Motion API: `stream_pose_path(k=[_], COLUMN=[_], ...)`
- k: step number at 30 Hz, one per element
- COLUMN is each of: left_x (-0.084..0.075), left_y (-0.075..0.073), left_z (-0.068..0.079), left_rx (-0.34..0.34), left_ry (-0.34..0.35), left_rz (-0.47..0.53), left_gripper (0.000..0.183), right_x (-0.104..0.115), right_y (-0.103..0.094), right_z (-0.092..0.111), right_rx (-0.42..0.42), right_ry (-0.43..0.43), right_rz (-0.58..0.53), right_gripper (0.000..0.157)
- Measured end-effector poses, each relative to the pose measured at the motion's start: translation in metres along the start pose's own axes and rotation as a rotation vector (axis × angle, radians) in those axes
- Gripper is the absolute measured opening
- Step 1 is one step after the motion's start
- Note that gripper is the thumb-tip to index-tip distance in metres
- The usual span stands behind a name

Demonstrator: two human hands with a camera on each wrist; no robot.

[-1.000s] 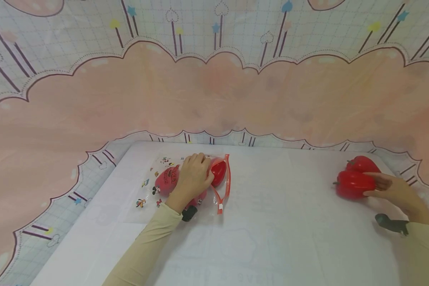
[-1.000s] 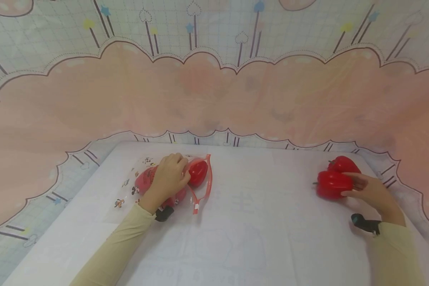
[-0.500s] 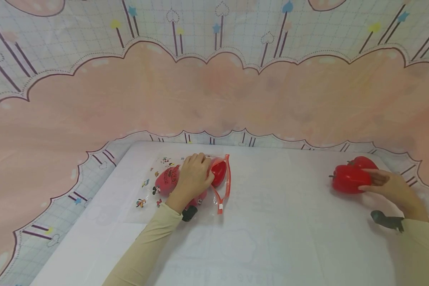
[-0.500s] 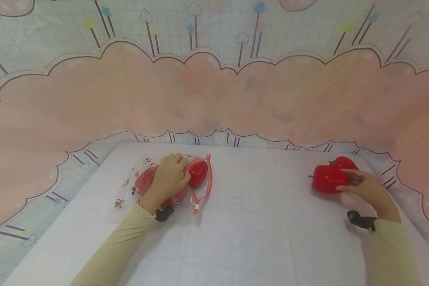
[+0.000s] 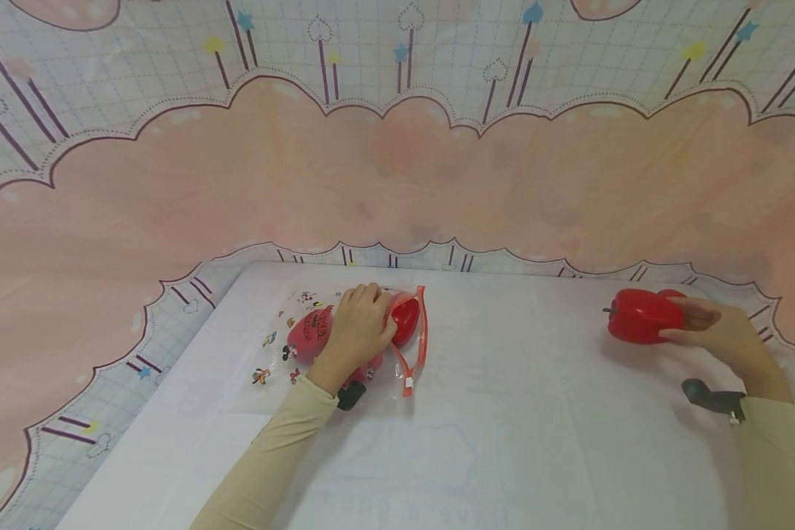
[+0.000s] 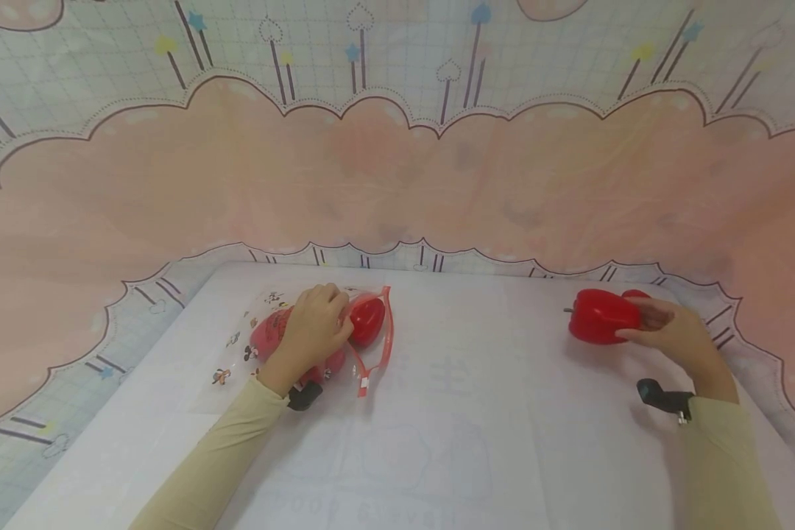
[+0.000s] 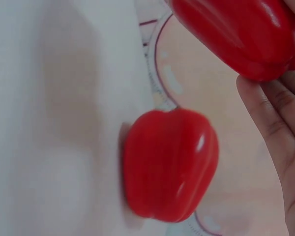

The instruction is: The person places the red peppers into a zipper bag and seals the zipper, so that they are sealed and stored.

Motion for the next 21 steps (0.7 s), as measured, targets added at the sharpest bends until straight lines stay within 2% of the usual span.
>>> stream_pose_path(k=[12,21], left_x=[0.0,0.0], left_y=[0.0,0.0], left_z=[0.0,0.0], left_rx=[0.017,0.023], left_ry=[-0.008,-0.015], left_rz=[0.002,0.01], left_gripper=[0.026,0.026], right_x=[0.031,0.054], right_y=[0.0,0.006], right_z=[-0.002,-0.008], right_rx=[-0.022,-0.009], right_ry=[-0.041,-0.059], right_rz=[0.013,0.016], right_gripper=[0.086,0.088])
Point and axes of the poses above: each hand's wrist, its own z-axis away from the middle knuckle, its own y-axis out of the palm, x = y × z, the point moved 7 cm from there along -z, towards the middle knuckle, and after that the axes turned 6 degrees about x, right-handed, at the moved point
